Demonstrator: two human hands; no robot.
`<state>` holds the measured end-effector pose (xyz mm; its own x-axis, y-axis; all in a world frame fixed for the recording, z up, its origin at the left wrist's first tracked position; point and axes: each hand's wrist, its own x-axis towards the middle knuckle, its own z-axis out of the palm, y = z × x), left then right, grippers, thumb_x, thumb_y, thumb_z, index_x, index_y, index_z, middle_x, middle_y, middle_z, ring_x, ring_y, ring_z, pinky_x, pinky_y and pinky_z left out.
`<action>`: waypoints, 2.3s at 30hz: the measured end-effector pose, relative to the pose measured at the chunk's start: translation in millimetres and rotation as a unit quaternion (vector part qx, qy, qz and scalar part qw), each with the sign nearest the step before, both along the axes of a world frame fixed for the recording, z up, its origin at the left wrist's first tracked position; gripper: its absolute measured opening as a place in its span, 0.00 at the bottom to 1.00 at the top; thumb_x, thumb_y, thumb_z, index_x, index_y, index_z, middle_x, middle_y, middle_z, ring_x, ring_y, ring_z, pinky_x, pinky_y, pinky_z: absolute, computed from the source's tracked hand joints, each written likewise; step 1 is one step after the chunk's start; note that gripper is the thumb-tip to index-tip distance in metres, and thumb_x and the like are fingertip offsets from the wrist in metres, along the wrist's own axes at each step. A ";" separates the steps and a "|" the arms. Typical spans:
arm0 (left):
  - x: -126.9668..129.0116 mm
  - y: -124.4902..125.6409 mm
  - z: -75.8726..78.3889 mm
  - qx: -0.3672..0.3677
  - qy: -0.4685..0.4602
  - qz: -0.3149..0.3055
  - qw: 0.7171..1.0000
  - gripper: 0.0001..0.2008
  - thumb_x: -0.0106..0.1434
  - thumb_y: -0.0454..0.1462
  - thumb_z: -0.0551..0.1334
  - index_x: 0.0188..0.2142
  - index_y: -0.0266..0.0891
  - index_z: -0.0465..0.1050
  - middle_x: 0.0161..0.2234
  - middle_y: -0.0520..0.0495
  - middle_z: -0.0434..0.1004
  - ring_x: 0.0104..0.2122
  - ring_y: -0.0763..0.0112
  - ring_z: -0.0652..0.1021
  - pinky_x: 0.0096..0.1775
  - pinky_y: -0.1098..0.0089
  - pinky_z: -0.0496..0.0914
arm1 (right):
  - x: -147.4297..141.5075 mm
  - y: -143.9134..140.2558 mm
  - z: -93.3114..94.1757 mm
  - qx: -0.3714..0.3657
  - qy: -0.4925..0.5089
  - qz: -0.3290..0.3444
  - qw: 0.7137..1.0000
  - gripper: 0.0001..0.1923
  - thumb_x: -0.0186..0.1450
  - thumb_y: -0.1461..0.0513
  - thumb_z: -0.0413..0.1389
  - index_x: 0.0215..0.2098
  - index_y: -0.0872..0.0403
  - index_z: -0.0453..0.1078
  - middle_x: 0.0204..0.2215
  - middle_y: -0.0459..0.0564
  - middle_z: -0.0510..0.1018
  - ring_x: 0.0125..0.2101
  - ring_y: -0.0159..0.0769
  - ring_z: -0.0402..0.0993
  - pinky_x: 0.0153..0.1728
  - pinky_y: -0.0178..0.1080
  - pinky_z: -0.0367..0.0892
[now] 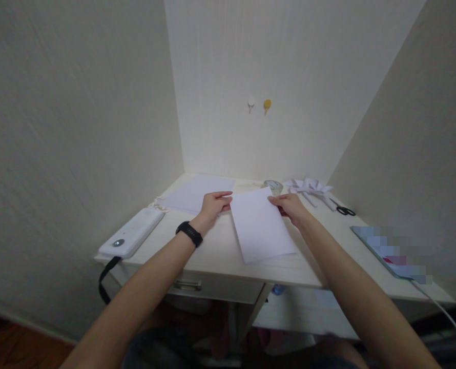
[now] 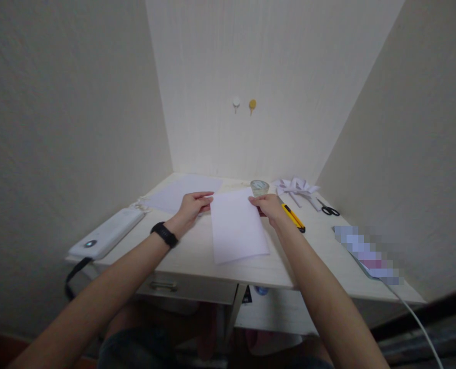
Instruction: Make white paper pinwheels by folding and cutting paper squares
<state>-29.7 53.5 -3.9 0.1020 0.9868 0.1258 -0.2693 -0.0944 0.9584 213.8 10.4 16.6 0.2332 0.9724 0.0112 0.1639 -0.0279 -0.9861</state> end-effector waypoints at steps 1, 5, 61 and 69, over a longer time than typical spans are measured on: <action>0.0 0.2 -0.2 -0.001 0.001 -0.008 1.000 0.12 0.51 0.28 0.69 0.38 0.32 0.79 0.33 0.42 0.80 0.30 0.71 0.79 0.40 0.66 0.75 | 0.5 -0.6 -2.2 0.003 0.007 -0.005 1.000 0.14 0.49 0.56 0.67 0.22 0.57 0.71 0.17 0.46 0.73 0.17 0.28 0.64 0.19 0.32 0.61; 1.4 1.8 -2.2 -0.007 0.003 -0.024 1.000 0.08 0.51 0.27 0.69 0.34 0.31 0.79 0.34 0.41 0.80 0.30 0.70 0.79 0.40 0.66 0.76 | 3.0 -2.1 -11.2 -0.003 0.044 0.002 0.999 0.14 0.48 0.56 0.67 0.25 0.59 0.73 0.18 0.46 0.75 0.17 0.28 0.65 0.19 0.32 0.60; 8.7 -5.1 -5.2 -0.023 0.082 -0.055 0.995 0.05 0.58 0.28 0.68 0.28 0.30 0.73 0.24 0.48 0.77 0.23 0.74 0.77 0.31 0.70 0.76 | -32.9 -41.7 -20.6 0.131 -0.474 0.034 0.870 0.38 0.65 0.50 0.54 0.67 0.62 0.55 0.64 0.68 0.61 0.64 0.59 0.55 0.62 0.57 0.52; 7.5 -6.0 -1.2 0.013 0.024 -0.075 0.997 0.12 0.54 0.36 0.73 0.33 0.31 0.74 0.29 0.45 0.79 0.27 0.73 0.79 0.34 0.69 0.77 | -10.2 -14.3 -12.9 -0.052 0.123 0.102 0.986 0.24 0.53 0.63 0.66 0.48 0.56 0.71 0.41 0.58 0.82 0.37 0.46 0.80 0.39 0.46 0.76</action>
<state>-22.2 47.5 -5.1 0.2547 0.9563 0.1434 -0.2357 -0.0824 0.9683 203.6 -3.9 3.7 0.0167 0.9923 -0.1230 -0.0680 -0.1216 -0.9903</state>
